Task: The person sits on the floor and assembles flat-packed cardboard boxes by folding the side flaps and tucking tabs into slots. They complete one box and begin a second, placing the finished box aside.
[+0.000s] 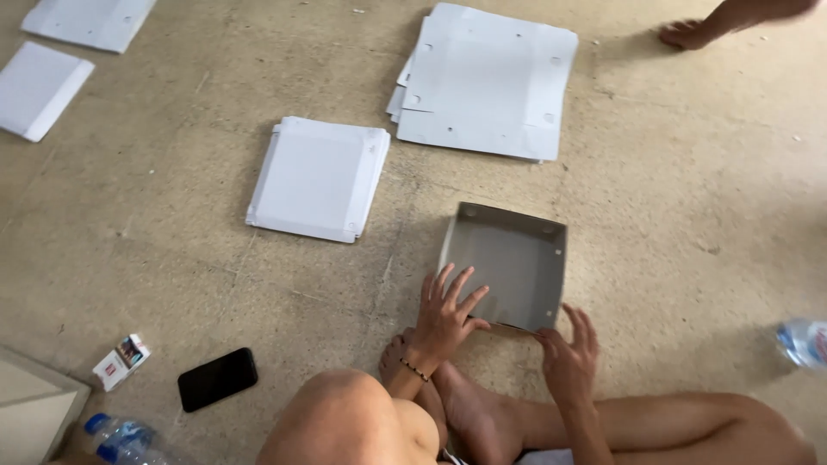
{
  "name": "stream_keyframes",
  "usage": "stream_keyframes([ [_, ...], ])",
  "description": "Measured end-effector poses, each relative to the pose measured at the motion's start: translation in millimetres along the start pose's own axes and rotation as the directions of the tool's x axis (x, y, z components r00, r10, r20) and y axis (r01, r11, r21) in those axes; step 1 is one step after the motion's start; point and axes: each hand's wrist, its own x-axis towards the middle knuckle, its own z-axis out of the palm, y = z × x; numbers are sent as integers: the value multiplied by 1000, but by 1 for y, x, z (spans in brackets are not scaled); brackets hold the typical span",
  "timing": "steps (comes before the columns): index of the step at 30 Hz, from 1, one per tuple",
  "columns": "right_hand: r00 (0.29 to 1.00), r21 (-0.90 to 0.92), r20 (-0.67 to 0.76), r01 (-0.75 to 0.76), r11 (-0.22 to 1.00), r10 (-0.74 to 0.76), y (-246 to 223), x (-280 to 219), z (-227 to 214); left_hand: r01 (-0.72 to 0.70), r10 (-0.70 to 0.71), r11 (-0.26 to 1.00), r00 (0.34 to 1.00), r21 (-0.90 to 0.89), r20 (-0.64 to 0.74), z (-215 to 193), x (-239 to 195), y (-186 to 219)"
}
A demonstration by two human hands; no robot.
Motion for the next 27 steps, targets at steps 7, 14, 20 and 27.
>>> stream_keyframes([
  [7,993,48,83,-85,995,80,19,8,-14,71,-61,978,996,-198,59,10,-6,-14],
  [14,946,-100,247,-193,976,212,20,8,-14,29,-23,994,998,-109,62,26,0,-20],
  [20,977,-101,173,-107,989,123,35,3,-6,-47,48,999,999,-22,9,34,-2,-28],
  [27,985,-228,147,-55,972,90,96,28,-1,141,-163,977,977,-159,-138,22,-17,-46],
])
